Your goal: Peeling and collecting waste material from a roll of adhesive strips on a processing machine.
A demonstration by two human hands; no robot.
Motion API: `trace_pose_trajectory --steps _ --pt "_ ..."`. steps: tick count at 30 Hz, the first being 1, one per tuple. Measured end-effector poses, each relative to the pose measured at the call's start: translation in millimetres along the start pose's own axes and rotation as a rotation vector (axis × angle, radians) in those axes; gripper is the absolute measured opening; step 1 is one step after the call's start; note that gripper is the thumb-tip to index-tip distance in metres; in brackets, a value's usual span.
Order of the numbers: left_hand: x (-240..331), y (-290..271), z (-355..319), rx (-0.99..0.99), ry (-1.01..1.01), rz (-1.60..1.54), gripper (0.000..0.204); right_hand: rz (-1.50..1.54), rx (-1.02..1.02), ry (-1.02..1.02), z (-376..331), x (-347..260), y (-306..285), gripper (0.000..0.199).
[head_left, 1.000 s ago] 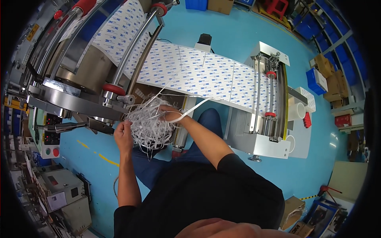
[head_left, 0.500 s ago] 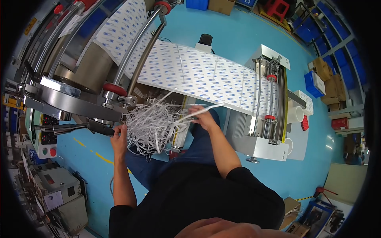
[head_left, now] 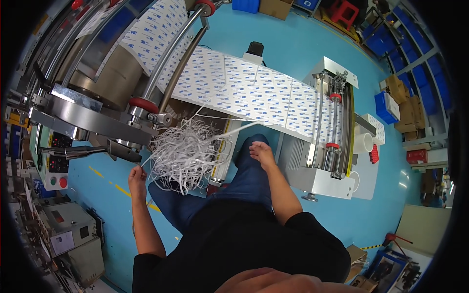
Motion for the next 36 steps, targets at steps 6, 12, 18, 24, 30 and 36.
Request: trace_pose_trajectory --steps 6,12,18,24,30,36 --pt "5 12 -8 0.090 -0.044 0.015 0.015 -0.012 0.074 0.034 9 11 1 0.018" --pt "1 11 -11 0.104 -0.027 -0.024 0.014 -0.238 0.022 -0.065 4 12 14 0.019" --pt "2 13 -20 0.060 -0.002 -0.060 0.013 -0.291 0.003 -0.117 1 14 11 0.019" --pt "4 12 -25 0.030 0.009 -0.085 0.012 -0.267 0.003 -0.111 -2 8 13 0.019" --pt "5 12 -28 -0.003 0.069 -0.045 0.015 -0.247 0.007 -0.085 1 9 8 0.019" --pt "12 -1 -28 -0.057 0.036 -0.044 0.011 -0.227 0.004 -0.091 3 13 11 0.017"
Point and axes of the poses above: each hand's wrist, its own z-axis towards the middle knuckle, its own y-axis out of the palm, x = y × z, the point moved 2 cm from there along z, towards the middle knuckle, and after that the axes turned 10 degrees about -y, right-handed, at the moved point
